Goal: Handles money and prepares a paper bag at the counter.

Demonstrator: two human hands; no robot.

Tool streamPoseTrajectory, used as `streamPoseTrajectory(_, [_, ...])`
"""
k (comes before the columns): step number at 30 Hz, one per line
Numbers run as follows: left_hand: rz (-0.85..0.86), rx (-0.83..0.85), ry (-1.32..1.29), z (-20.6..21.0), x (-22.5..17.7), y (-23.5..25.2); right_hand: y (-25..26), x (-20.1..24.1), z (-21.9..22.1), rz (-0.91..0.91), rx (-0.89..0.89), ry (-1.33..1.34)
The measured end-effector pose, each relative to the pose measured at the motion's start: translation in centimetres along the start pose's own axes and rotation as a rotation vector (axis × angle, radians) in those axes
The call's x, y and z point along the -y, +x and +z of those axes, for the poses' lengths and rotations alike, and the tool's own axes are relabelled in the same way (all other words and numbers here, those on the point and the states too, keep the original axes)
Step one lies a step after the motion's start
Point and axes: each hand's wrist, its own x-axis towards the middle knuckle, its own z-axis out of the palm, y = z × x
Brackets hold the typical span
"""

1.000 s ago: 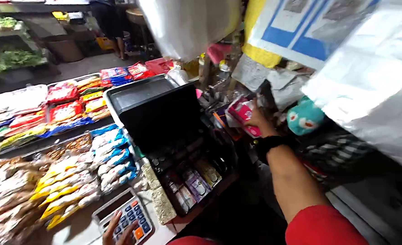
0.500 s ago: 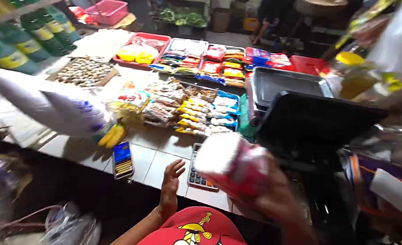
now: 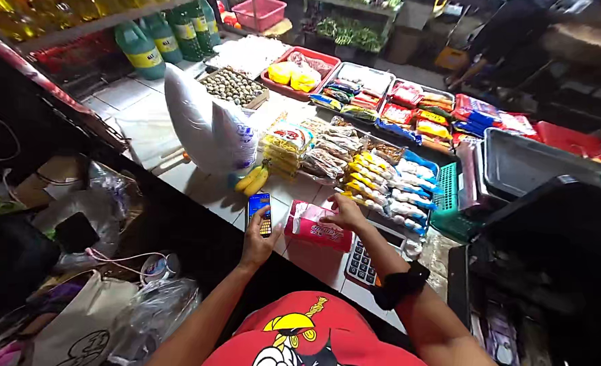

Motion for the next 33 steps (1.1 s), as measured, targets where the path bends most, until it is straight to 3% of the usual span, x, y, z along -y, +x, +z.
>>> streamPoseTrajectory(4, [0.019,0.225,0.076,-0.9,-0.6,5.2,0.8,1.2,-0.6,-0.134,0.171,-0.033])
streamPoseTrajectory(6, [0.017,0.393,0.079,-0.2,-0.2,7.4,0.0,2.7,-1.5,-0.214,0.168,0.031])
streamPoseTrajectory(9, [0.045,0.63,0.013,1.2,-1.7,9.6,-3.3,7.1,-4.0,-0.435,0.081,0.068])
streamPoseTrajectory(12, [0.09,0.727,-0.159,1.2,-6.3,9.8,-7.9,11.7,-7.0,-0.726,-0.12,0.035])
streamPoseTrajectory(14, [0.241,0.732,-0.289,-0.9,-9.9,9.6,-10.1,13.0,-9.2,-0.859,-0.263,0.0])
streamPoseTrajectory(16, [0.433,0.747,-0.314,-4.1,-11.9,9.4,-11.1,12.4,-10.7,-0.904,-0.283,0.035])
streamPoseTrajectory(18, [0.462,0.798,-0.208,-6.5,-11.6,9.2,-9.9,9.8,-10.6,-0.829,-0.248,0.167])
streamPoseTrajectory(20, [0.333,0.875,-0.034,-6.9,-9.3,8.6,-7.0,6.3,-7.6,-0.604,-0.238,0.199])
streamPoseTrajectory(23, [0.174,0.937,0.091,-6.0,-5.0,6.7,-3.2,2.8,-0.4,-0.284,-0.084,-0.024])
streamPoseTrajectory(25, [0.131,0.94,0.065,-5.9,-3.1,5.7,-2.4,2.8,1.7,-0.228,-0.132,-0.121])
streamPoseTrajectory(27, [0.145,0.914,-0.018,-6.0,-1.8,5.2,-3.3,4.8,-0.3,-0.251,-0.283,-0.025])
streamPoseTrajectory(30, [0.145,0.895,-0.302,-5.8,-1.1,5.1,-5.2,7.9,-6.4,-0.312,-0.363,0.126])
streamPoseTrajectory(33, [-0.049,0.769,-0.476,-4.0,-1.9,5.3,-6.1,9.5,-11.8,-0.341,-0.474,0.174])
